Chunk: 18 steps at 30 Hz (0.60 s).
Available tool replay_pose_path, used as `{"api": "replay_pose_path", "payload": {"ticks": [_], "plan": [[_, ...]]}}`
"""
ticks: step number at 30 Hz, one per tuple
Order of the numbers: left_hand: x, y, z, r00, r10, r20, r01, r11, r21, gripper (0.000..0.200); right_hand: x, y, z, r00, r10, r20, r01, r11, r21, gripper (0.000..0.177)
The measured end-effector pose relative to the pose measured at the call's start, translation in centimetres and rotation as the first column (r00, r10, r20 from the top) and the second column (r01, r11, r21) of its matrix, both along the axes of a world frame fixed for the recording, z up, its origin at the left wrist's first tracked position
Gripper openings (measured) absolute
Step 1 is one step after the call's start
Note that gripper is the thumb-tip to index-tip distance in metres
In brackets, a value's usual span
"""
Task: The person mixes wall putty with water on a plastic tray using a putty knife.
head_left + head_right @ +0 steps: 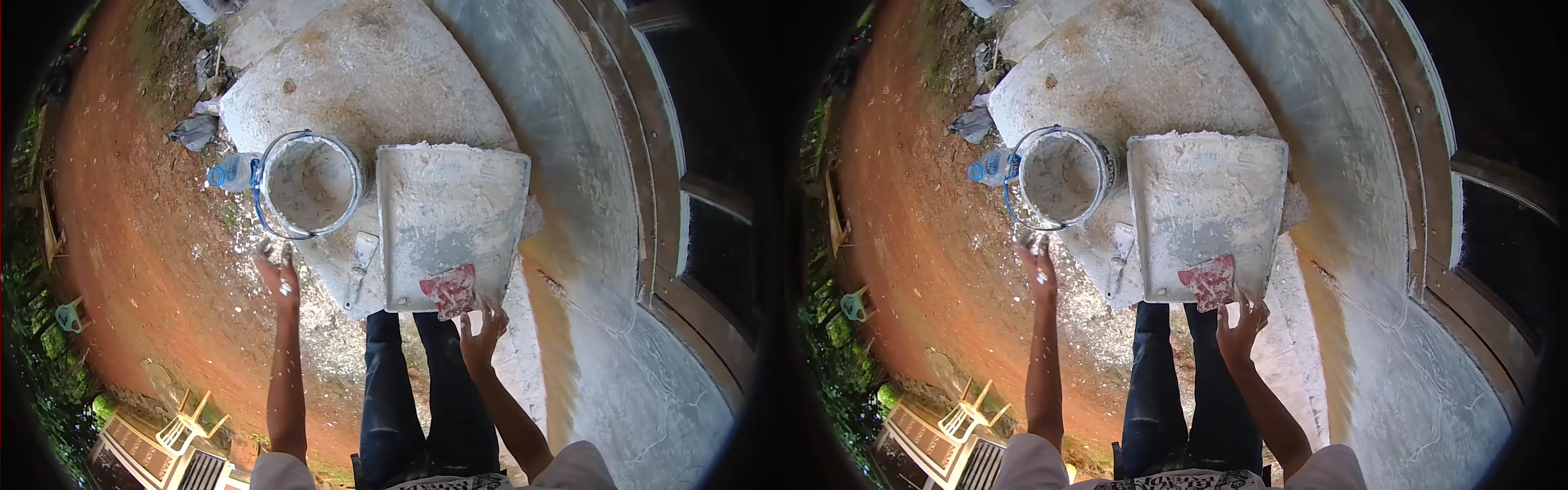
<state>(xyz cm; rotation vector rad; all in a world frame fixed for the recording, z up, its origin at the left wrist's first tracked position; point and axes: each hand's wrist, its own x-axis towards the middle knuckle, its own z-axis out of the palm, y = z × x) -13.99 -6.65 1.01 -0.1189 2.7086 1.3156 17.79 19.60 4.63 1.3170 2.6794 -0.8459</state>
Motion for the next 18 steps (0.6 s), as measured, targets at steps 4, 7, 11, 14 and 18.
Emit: {"api": "replay_pose_path", "payload": {"ticks": [4,7,11,14,18], "plan": [[-8.7,-1.1,2.4,0.982,-0.132,-0.135,0.138,0.990,0.035,0.076,-0.1,-0.3,0.6,0.967,-0.249,-0.054,0.239,0.960,-0.144,0.044],[-13.6,-2.8,-0.4,0.883,-0.348,-0.316,0.407,0.902,0.145,0.091,-0.3,-1.0,0.4,0.923,-0.383,-0.040,0.354,0.884,-0.305,0.043],[-16.5,-0.7,-1.1,0.879,-0.381,-0.287,0.474,0.755,0.452,0.086,0.2,-1.6,-1.2,0.906,-0.418,-0.069,0.368,0.855,-0.365,0.043],[-17.2,-0.1,-1.7,0.895,-0.341,-0.286,0.429,0.834,0.347,0.080,-1.1,-1.6,-0.2,0.930,-0.363,-0.066,0.334,0.905,-0.263,0.041],[-15.5,2.7,2.0,0.920,-0.173,-0.352,0.295,0.896,0.332,0.067,-1.0,-1.1,-0.6,0.901,-0.425,-0.082,0.380,0.868,-0.320,0.037]]}}
